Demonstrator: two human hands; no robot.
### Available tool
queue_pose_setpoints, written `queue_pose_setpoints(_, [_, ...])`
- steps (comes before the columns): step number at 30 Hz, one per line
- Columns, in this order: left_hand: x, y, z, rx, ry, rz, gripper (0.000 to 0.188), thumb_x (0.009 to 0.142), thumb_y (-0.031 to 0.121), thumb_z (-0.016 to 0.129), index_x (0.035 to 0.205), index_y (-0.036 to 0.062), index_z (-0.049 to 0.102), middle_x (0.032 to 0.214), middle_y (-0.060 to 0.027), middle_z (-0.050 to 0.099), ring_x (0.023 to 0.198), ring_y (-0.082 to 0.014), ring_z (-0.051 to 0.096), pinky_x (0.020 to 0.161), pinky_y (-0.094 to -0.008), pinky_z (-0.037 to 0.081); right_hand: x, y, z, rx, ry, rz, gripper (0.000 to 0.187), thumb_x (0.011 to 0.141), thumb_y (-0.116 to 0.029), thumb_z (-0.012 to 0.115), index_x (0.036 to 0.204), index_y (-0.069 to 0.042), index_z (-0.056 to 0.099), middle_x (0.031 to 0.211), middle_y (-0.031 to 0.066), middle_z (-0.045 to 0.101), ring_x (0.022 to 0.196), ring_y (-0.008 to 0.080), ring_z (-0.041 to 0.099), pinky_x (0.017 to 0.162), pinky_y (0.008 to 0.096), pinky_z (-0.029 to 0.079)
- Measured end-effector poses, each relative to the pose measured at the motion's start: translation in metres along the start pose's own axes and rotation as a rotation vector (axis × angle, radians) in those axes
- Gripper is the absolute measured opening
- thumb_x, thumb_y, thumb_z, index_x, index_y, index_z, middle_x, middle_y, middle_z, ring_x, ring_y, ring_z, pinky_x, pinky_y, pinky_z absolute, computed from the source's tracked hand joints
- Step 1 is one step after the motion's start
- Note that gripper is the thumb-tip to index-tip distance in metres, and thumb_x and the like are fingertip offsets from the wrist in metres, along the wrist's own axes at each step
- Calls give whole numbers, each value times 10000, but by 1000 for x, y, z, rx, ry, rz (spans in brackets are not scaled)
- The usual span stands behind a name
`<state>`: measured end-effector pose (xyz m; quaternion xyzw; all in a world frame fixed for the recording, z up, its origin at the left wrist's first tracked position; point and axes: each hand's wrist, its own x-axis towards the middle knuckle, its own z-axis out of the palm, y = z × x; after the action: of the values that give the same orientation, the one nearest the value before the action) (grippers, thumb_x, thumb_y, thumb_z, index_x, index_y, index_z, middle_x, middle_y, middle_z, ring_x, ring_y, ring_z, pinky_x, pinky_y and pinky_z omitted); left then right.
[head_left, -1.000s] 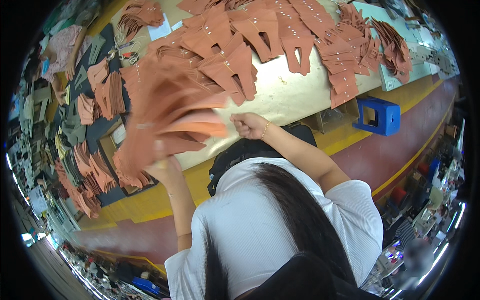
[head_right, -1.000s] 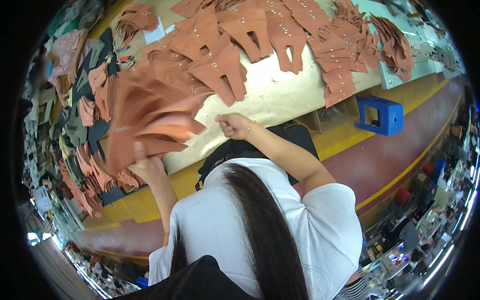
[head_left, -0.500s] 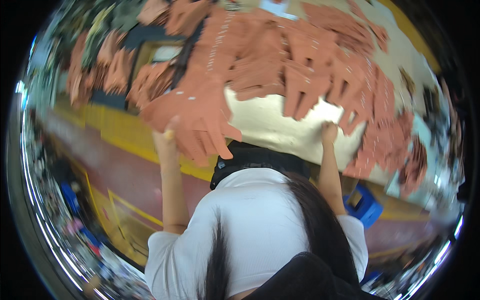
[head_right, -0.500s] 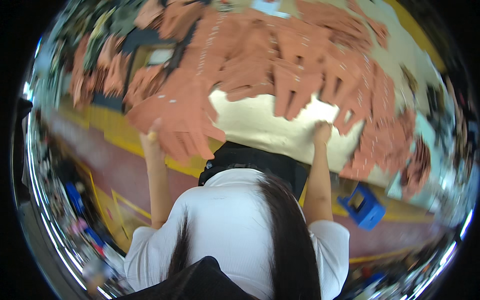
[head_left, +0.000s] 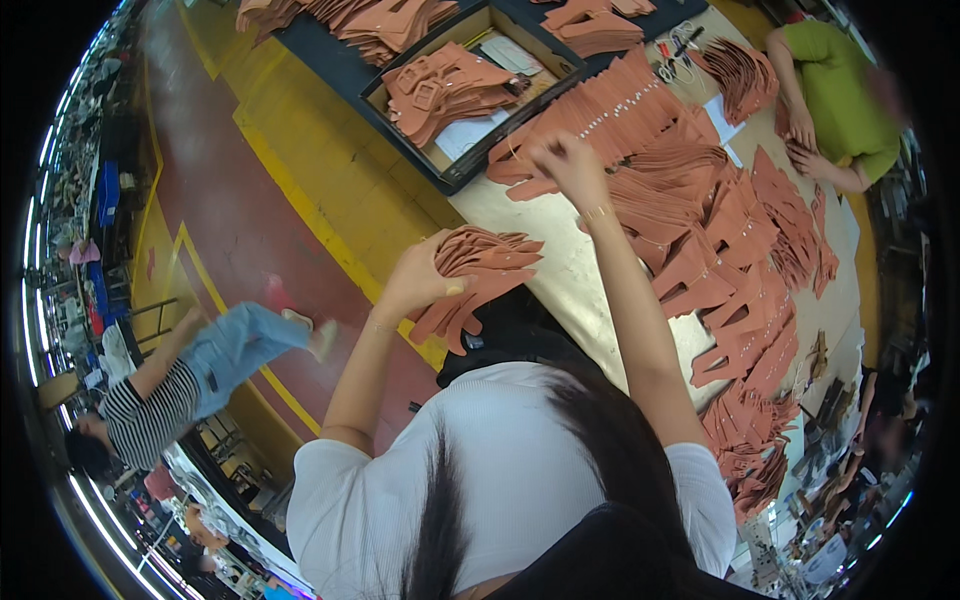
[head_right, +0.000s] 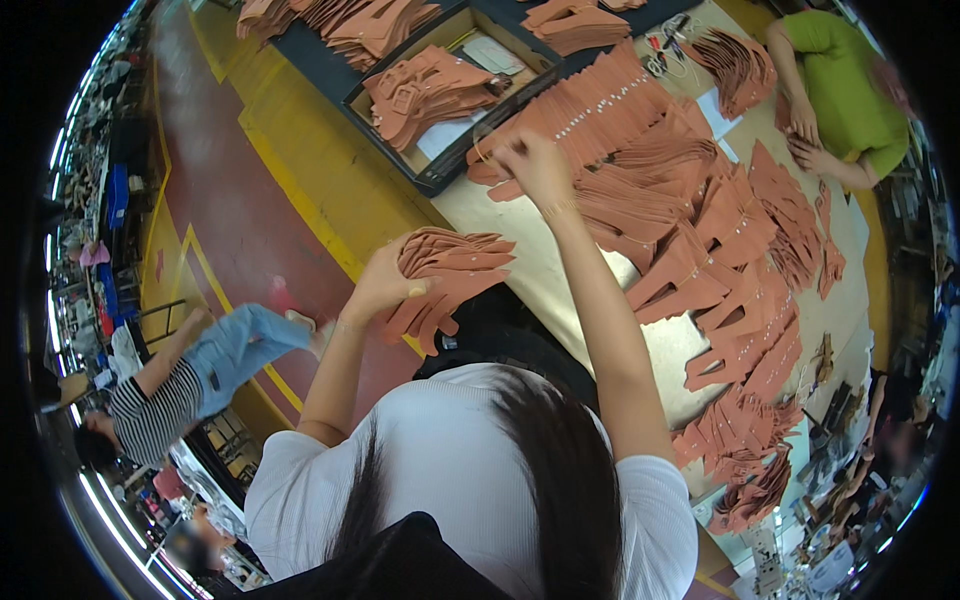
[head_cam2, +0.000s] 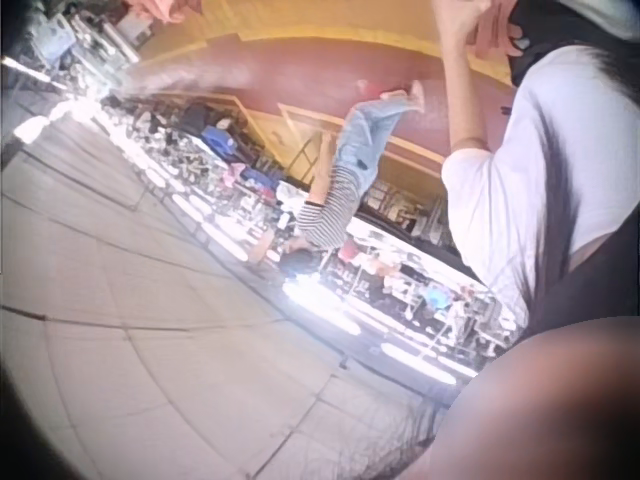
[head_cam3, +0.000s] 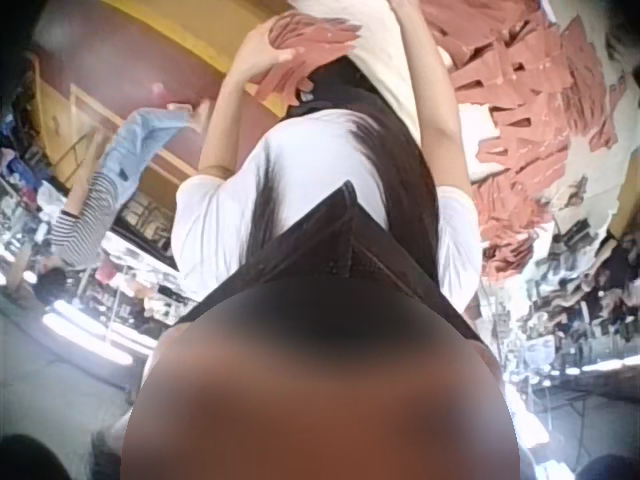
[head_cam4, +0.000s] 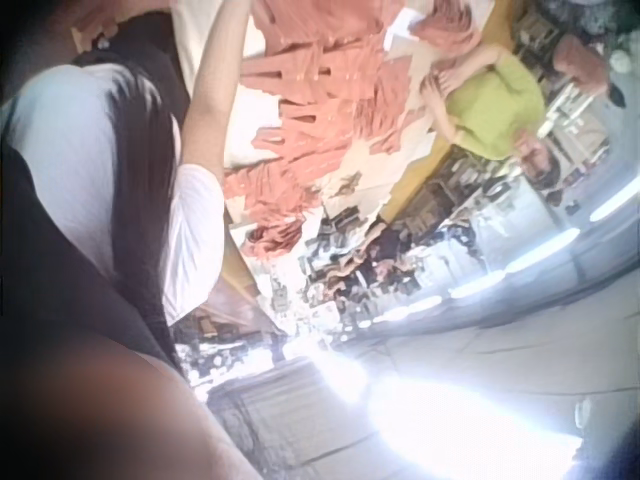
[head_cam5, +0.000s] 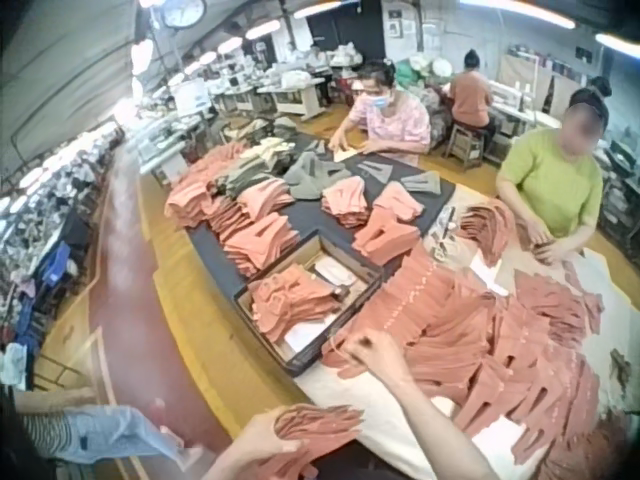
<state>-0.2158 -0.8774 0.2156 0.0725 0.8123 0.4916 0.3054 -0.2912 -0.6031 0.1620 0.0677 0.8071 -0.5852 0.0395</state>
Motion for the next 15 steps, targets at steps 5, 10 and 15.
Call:
queue_pose_setpoints(5, [-3,0,-9,-83,38,-11,712,665,169,804,1276,-53,514,1194,-122,615,1094,-191,581,986,-313,434,72,-35,64,-221,-72,-13,361,831,-236,709,1072,26,650,958,123,700,902,159,673,747,317,550])
queue_pose_setpoints(10, [19,5,-18,-344,-8,75,636,704,129,815,1240,-54,524,1171,-102,626,1062,-172,591,948,-315,462,31,9,46,35,-223,76,517,929,-387,617,1269,0,576,1212,133,636,1100,234,617,980,359,468])
queue_pose_setpoints(15, [72,33,13,-584,-268,29,640,722,202,766,1256,-43,511,1158,-125,612,1015,-195,613,915,-338,493,-75,46,-33,955,-300,422,735,944,-631,388,1377,-43,474,1290,100,577,1192,207,545,1035,354,441])
